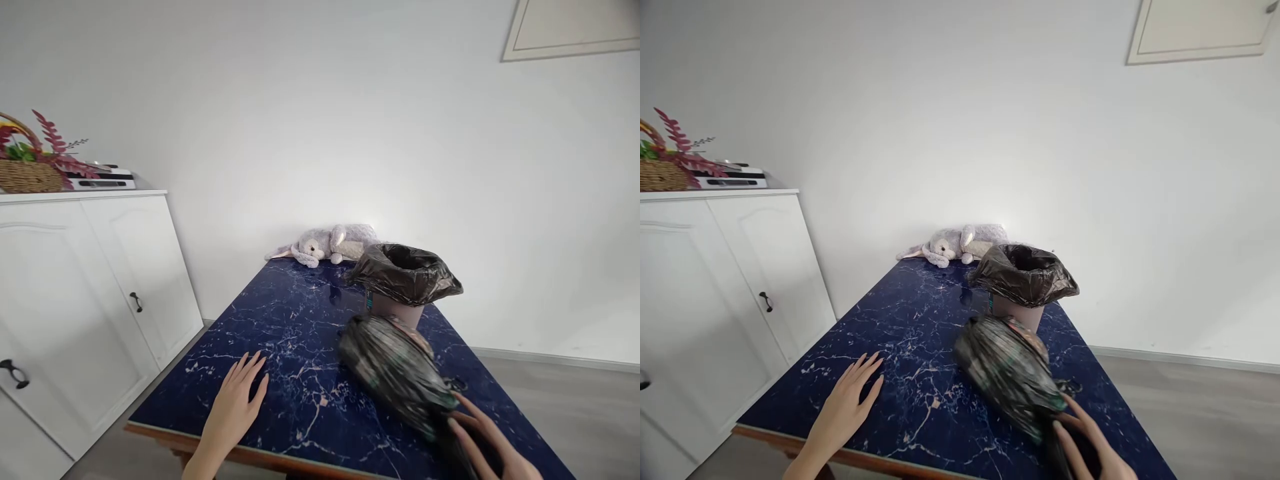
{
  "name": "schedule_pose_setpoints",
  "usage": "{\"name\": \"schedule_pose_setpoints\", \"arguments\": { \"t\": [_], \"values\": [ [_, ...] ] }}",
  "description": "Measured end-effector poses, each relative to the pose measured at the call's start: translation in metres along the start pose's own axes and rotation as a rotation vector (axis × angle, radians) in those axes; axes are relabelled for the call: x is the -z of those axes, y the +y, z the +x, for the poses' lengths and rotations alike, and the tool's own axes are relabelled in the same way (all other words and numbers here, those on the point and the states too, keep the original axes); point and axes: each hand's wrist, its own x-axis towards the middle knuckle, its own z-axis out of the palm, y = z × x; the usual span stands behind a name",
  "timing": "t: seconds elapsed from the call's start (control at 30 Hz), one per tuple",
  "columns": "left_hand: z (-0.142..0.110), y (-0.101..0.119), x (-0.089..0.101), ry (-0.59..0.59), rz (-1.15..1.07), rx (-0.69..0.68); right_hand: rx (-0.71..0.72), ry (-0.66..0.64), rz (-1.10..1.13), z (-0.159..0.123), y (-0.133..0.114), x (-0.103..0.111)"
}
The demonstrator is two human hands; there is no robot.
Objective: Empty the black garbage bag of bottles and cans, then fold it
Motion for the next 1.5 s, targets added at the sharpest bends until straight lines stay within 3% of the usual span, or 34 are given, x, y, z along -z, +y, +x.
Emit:
{"name": "schedule_pose_setpoints", "arguments": {
  "t": [0.07, 0.17, 0.3, 0.4, 0.47, 0.57, 0.7, 0.8, 1.0, 1.13, 1.3, 1.5],
  "values": [
    [0.001, 0.0, -0.001, 0.004, 0.001, -0.001, 0.109, -0.116, 0.06, -0.001, -0.022, -0.022],
    [0.002, 0.0, -0.001, 0.021, 0.003, -0.002, 0.116, -0.197, 0.142, 0.0, -0.05, -0.049],
    [0.003, 0.001, 0.002, 0.048, -0.017, -0.014, 0.109, -0.186, 0.222, 0.001, -0.073, -0.07],
    [0.004, 0.014, 0.011, 0.122, -0.083, -0.071, 0.135, -0.135, 0.281, 0.002, -0.082, -0.08],
    [0.006, 0.036, 0.02, 0.172, -0.145, -0.146, 0.167, -0.126, 0.305, 0.003, -0.088, -0.086],
    [0.013, 0.086, 0.033, 0.165, -0.223, -0.319, 0.185, -0.157, 0.301, 0.004, -0.1, -0.093],
    [0.032, 0.148, 0.042, 0.006, -0.225, -0.557, 0.224, -0.21, 0.29, 0.004, -0.115, -0.101],
    [0.043, 0.168, 0.044, -0.061, -0.176, -0.595, 0.235, -0.242, 0.296, 0.004, -0.119, -0.105],
    [0.044, 0.16, 0.043, -0.13, -0.136, -0.551, 0.206, -0.247, 0.288, 0.003, -0.111, -0.108],
    [0.043, 0.154, 0.038, -0.111, -0.119, -0.565, 0.207, -0.232, 0.289, 0.003, -0.112, -0.108],
    [0.049, 0.158, 0.038, -0.021, -0.219, -0.536, 0.207, -0.181, 0.304, 0.002, -0.113, -0.109],
    [0.065, 0.168, 0.053, 0.126, -0.308, -0.536, 0.178, -0.023, 0.331, 0.003, -0.111, -0.106]
  ]
}}
